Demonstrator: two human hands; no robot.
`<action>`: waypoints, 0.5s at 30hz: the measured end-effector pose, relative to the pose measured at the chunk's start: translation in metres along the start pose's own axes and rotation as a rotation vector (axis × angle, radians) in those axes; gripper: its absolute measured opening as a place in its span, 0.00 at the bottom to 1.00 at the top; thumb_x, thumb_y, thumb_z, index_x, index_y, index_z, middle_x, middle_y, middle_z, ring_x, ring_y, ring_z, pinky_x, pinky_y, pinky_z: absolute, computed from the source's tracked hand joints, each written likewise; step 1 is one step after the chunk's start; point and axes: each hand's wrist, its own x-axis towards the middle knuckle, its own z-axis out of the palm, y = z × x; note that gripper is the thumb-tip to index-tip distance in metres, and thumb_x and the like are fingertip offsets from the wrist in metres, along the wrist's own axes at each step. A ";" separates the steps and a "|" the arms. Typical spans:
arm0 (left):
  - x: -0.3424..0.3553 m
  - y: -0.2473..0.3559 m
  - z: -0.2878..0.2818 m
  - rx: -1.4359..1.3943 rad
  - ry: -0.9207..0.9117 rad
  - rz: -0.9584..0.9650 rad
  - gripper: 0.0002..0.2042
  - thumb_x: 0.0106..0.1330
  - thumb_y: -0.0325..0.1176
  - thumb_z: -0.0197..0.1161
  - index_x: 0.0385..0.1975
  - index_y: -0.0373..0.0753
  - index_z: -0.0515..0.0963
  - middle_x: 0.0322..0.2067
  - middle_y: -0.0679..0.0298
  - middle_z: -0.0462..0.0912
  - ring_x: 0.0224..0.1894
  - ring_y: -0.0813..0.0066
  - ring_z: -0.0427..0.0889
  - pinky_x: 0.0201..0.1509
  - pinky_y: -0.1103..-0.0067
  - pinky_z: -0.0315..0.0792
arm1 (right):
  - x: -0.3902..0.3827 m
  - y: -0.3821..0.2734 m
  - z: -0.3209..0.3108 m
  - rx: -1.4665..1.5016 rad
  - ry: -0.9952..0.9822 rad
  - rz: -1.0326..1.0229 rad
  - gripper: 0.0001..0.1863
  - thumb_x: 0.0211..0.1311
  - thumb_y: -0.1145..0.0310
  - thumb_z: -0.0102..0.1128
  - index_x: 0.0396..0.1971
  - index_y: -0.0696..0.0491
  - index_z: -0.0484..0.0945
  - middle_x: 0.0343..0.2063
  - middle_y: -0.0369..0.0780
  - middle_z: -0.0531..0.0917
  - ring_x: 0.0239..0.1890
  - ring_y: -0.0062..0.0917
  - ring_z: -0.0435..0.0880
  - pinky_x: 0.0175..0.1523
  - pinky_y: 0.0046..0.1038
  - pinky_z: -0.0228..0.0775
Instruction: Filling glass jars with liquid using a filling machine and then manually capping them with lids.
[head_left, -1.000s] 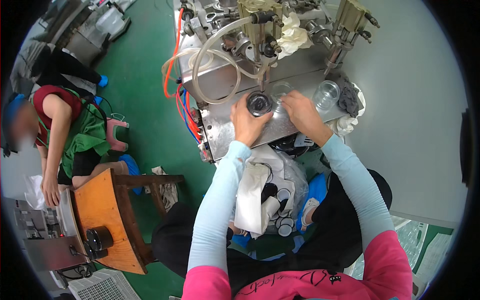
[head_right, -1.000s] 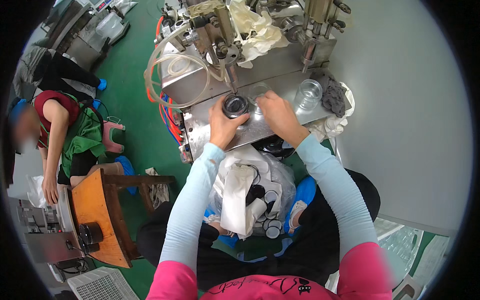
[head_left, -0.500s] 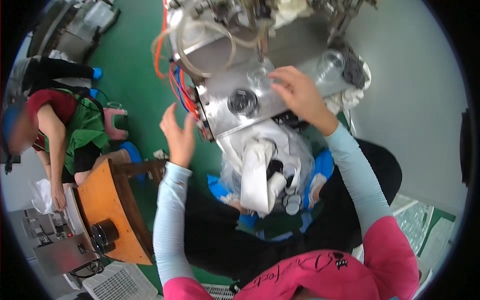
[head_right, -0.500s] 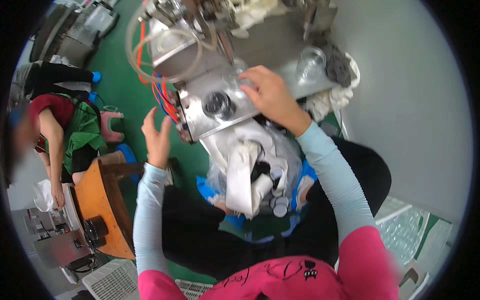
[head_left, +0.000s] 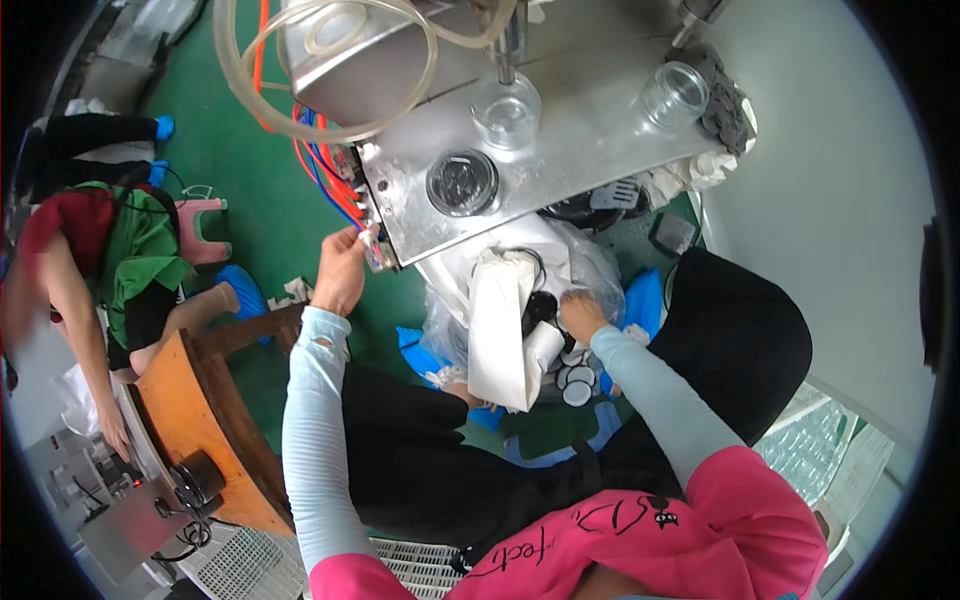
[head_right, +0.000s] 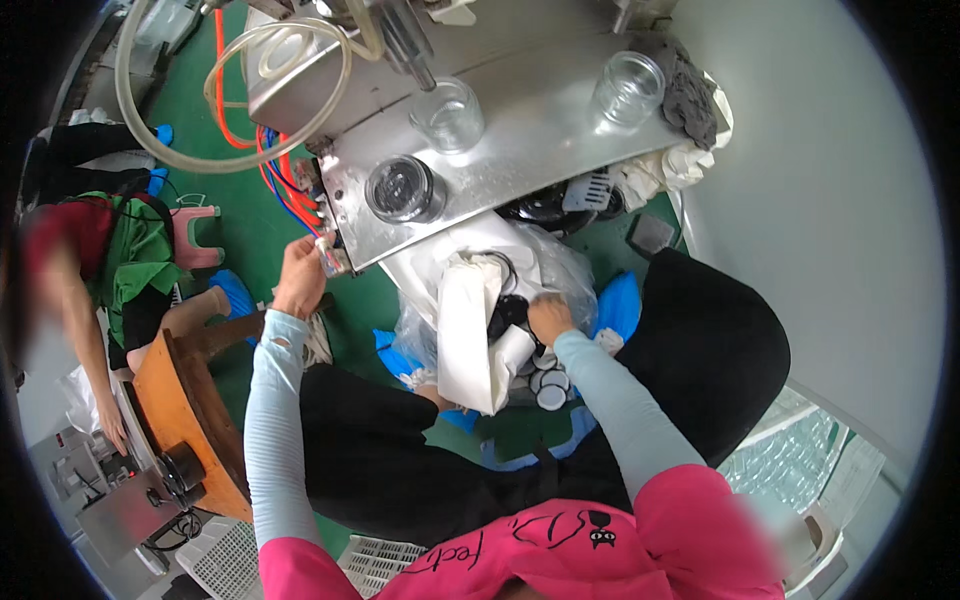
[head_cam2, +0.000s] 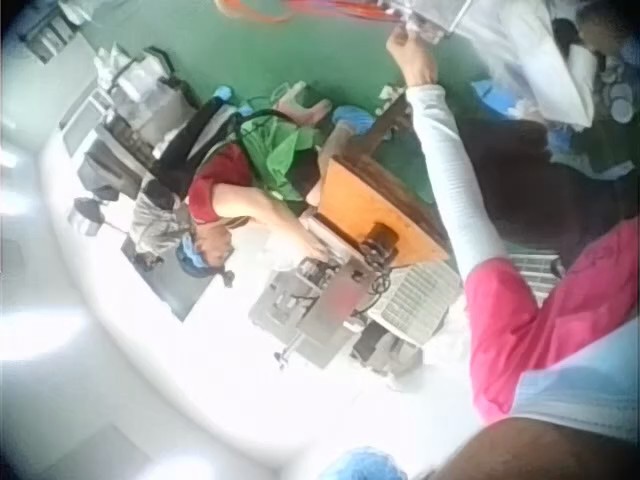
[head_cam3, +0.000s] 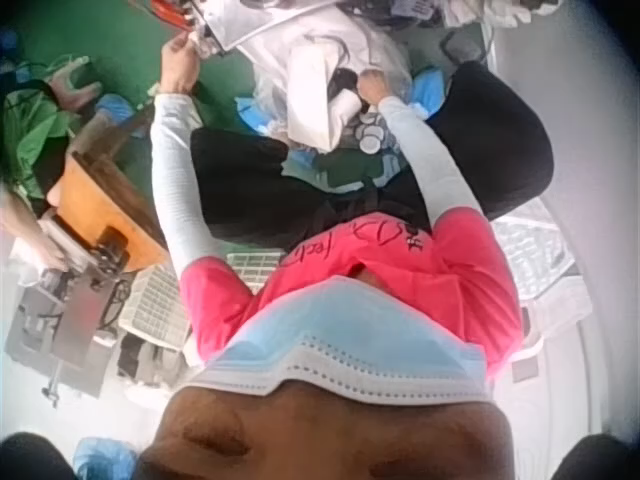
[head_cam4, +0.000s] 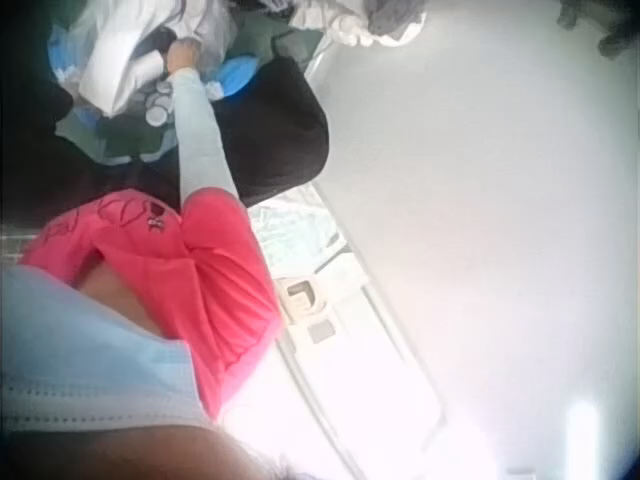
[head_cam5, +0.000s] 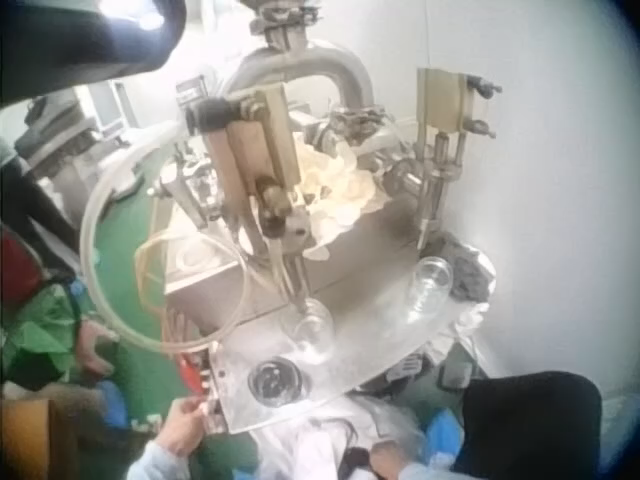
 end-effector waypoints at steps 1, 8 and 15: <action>-0.002 0.000 0.003 -0.017 0.008 0.006 0.10 0.63 0.29 0.57 0.36 0.27 0.76 0.30 0.67 0.78 0.32 0.84 0.73 0.38 0.84 0.66 | -0.005 0.003 0.005 -0.094 0.071 -0.046 0.10 0.50 0.70 0.51 0.29 0.58 0.79 0.33 0.48 0.80 0.39 0.38 0.79 0.44 0.36 0.71; -0.023 0.046 0.002 0.463 0.477 0.446 0.18 0.61 0.28 0.57 0.51 0.30 0.70 0.45 0.56 0.76 0.48 0.73 0.74 0.54 0.79 0.65 | -0.002 0.021 0.014 -0.108 0.082 -0.037 0.08 0.48 0.71 0.52 0.27 0.57 0.80 0.34 0.46 0.78 0.42 0.37 0.77 0.44 0.33 0.71; -0.044 0.061 0.106 0.764 0.210 0.732 0.41 0.42 0.29 0.72 0.59 0.32 0.58 0.56 0.52 0.65 0.59 0.63 0.64 0.63 0.73 0.56 | 0.006 -0.001 -0.042 0.770 0.075 0.238 0.10 0.42 0.76 0.54 0.28 0.62 0.74 0.30 0.53 0.78 0.30 0.45 0.79 0.39 0.37 0.73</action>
